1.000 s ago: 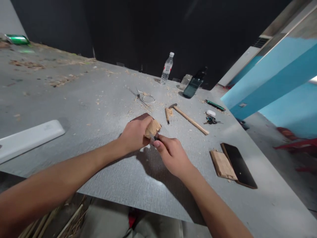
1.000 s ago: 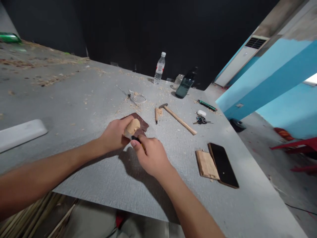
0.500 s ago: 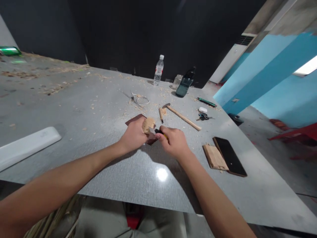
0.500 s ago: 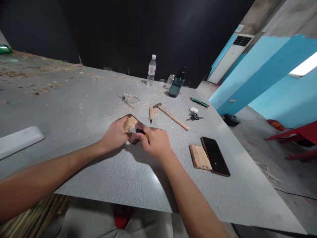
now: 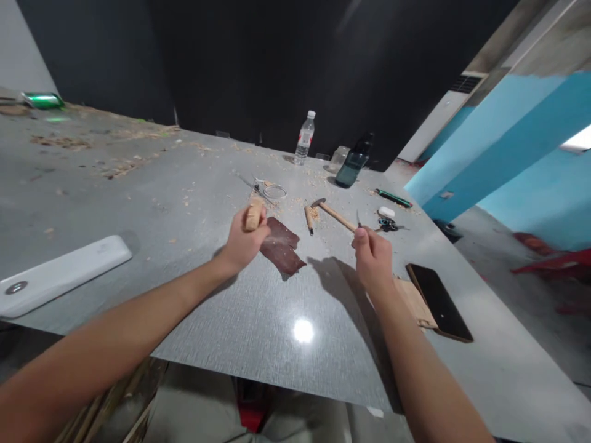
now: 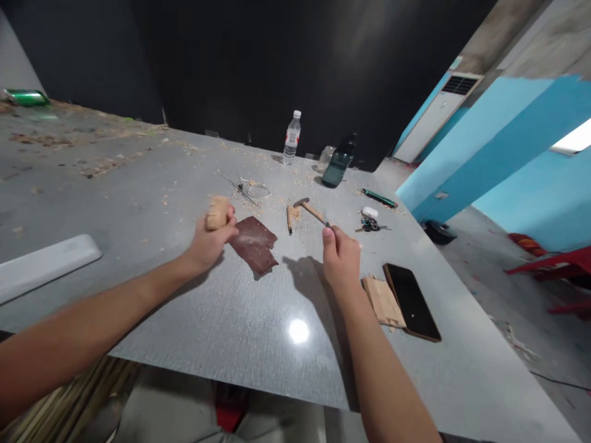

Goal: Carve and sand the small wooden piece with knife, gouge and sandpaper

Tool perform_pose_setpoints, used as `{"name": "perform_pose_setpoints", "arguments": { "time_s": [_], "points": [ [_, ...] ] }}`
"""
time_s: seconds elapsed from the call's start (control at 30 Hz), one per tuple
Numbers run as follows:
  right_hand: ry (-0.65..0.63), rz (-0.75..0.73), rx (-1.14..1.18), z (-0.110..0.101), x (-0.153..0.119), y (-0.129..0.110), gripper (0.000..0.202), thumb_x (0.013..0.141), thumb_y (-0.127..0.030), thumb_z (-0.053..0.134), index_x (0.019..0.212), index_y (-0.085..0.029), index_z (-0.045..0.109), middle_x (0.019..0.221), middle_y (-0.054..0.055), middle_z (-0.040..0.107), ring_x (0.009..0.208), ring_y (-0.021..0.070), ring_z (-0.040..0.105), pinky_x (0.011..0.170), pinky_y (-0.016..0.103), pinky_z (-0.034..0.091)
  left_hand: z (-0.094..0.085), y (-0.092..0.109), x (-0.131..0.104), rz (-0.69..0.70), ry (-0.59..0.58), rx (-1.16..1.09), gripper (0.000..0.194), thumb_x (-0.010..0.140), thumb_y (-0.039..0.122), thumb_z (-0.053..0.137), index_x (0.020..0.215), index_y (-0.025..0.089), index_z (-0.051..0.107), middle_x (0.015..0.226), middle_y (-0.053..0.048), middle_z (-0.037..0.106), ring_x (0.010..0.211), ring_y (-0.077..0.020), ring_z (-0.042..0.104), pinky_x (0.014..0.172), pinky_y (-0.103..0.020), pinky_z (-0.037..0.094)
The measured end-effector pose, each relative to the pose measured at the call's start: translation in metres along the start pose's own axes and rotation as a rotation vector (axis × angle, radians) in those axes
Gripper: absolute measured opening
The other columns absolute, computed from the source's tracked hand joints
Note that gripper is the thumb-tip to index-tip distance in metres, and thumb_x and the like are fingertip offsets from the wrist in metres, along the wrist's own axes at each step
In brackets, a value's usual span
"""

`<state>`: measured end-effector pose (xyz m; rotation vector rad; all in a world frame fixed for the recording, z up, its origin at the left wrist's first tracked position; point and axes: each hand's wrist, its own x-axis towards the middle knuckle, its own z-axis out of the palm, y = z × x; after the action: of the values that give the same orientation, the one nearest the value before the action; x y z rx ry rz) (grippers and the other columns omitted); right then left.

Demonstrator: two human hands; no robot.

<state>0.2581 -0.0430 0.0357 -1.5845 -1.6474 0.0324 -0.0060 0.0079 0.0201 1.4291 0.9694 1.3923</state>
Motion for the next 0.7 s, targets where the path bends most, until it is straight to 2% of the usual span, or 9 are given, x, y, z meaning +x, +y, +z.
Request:
{"name": "perform_pose_setpoints", "arguments": {
  "time_s": [0.07, 0.2, 0.27, 0.47, 0.57, 0.7],
  "points": [
    [-0.011, -0.016, 0.08, 0.004, -0.006, -0.013, 0.06, 0.104, -0.075, 0.029, 0.071, -0.027, 0.042, 0.055, -0.002, 0.042, 0.052, 0.0167, 0.042, 0.056, 0.031, 0.025, 0.002, -0.005, 0.0, 0.033, -0.056, 0.083, 0.016, 0.064, 0.016, 0.06, 0.075, 0.021, 0.049, 0.07, 0.004, 0.044, 0.066, -0.0128, 0.038, 0.064, -0.029, 0.029],
    [-0.343, -0.198, 0.198, 0.023, -0.027, -0.056, 0.054, 0.107, -0.068, 0.037, 0.074, -0.025, 0.043, 0.056, -0.004, 0.043, 0.05, 0.0141, 0.042, 0.057, 0.03, 0.027, 0.007, -0.005, -0.01, 0.102, -0.252, 0.199, 0.021, 0.066, 0.016, 0.068, 0.084, 0.02, 0.059, 0.078, 0.002, 0.059, 0.071, -0.0148, 0.05, 0.068, -0.029, 0.036],
    [-0.422, -0.228, 0.228, 0.029, -0.034, -0.068, 0.056, 0.107, -0.069, 0.036, 0.075, -0.025, 0.044, 0.057, -0.004, 0.044, 0.051, 0.0137, 0.043, 0.058, 0.03, 0.027, 0.007, 0.0, -0.014, 0.167, -0.327, 0.308, 0.026, 0.069, 0.022, 0.073, 0.092, 0.02, 0.061, 0.085, 0.0, 0.064, 0.075, -0.0161, 0.054, 0.07, -0.029, 0.039],
    [-0.554, -0.188, 0.203, 0.03, -0.037, -0.069, 0.063, 0.106, -0.073, 0.029, 0.081, -0.022, 0.054, 0.062, -0.001, 0.05, 0.054, 0.015, 0.046, 0.06, 0.031, 0.025, 0.001, 0.007, -0.013, 0.146, -0.34, 0.6, 0.034, 0.075, 0.042, 0.078, 0.092, 0.022, 0.058, 0.082, -0.001, 0.064, 0.071, -0.0167, 0.052, 0.066, -0.03, 0.037],
    [-0.616, -0.164, 0.177, 0.032, -0.038, -0.07, 0.061, 0.107, -0.072, 0.029, 0.082, -0.022, 0.053, 0.064, -0.001, 0.05, 0.056, 0.0155, 0.047, 0.062, 0.032, 0.024, 0.001, 0.008, -0.013, 0.16, -0.347, 0.655, 0.029, 0.078, 0.041, 0.075, 0.092, 0.023, 0.056, 0.082, -0.001, 0.064, 0.071, -0.0172, 0.053, 0.065, -0.031, 0.035],
    [-0.625, -0.146, 0.174, 0.033, -0.039, -0.072, 0.057, 0.107, -0.071, 0.031, 0.082, -0.023, 0.049, 0.063, -0.002, 0.048, 0.057, 0.0154, 0.045, 0.062, 0.032, 0.023, 0.002, 0.01, -0.015, 0.172, -0.339, 0.738, 0.026, 0.079, 0.033, 0.072, 0.09, 0.024, 0.05, 0.081, -0.001, 0.063, 0.068, -0.0173, 0.054, 0.064, -0.031, 0.033]
  ]
}}
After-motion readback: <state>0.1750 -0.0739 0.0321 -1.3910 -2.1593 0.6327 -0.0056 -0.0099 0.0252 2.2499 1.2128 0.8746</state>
